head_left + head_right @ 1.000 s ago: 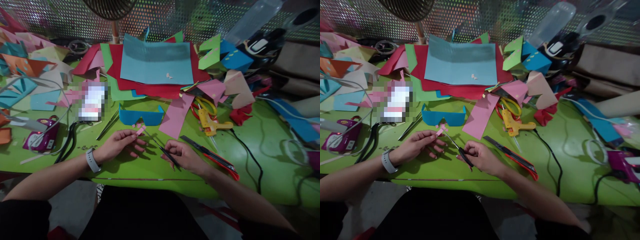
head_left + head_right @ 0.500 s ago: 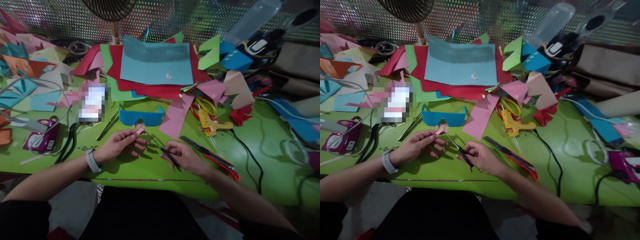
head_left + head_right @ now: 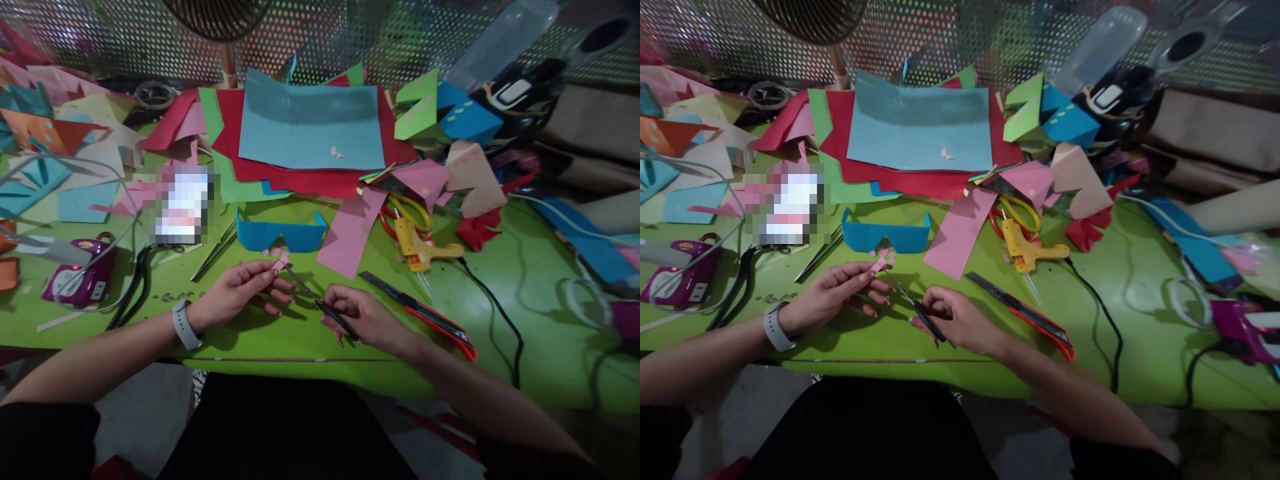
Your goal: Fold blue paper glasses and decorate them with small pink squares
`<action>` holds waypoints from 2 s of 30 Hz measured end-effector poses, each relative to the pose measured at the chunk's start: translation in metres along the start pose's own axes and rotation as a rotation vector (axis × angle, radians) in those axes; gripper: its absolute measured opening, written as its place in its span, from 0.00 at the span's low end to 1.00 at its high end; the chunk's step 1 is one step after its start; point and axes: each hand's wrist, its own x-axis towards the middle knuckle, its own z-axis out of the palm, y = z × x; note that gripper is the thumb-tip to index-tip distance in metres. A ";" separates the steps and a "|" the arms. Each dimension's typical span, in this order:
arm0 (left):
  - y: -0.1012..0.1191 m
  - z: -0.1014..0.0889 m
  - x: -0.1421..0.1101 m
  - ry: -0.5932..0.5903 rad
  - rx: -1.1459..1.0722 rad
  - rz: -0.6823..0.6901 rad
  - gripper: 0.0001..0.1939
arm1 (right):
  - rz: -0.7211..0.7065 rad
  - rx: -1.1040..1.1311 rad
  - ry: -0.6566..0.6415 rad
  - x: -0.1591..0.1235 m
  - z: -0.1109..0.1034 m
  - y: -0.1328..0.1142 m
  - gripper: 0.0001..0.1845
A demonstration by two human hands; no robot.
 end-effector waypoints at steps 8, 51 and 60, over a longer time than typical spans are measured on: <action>-0.001 0.001 0.000 0.018 0.003 -0.001 0.20 | -0.007 -0.011 -0.008 0.000 -0.001 0.002 0.30; 0.069 0.098 0.125 0.041 0.835 0.102 0.12 | -0.372 -1.438 0.237 -0.014 -0.026 -0.015 0.20; 0.070 0.097 0.121 -0.016 1.023 0.381 0.17 | -0.369 -1.299 0.115 -0.017 -0.033 -0.020 0.21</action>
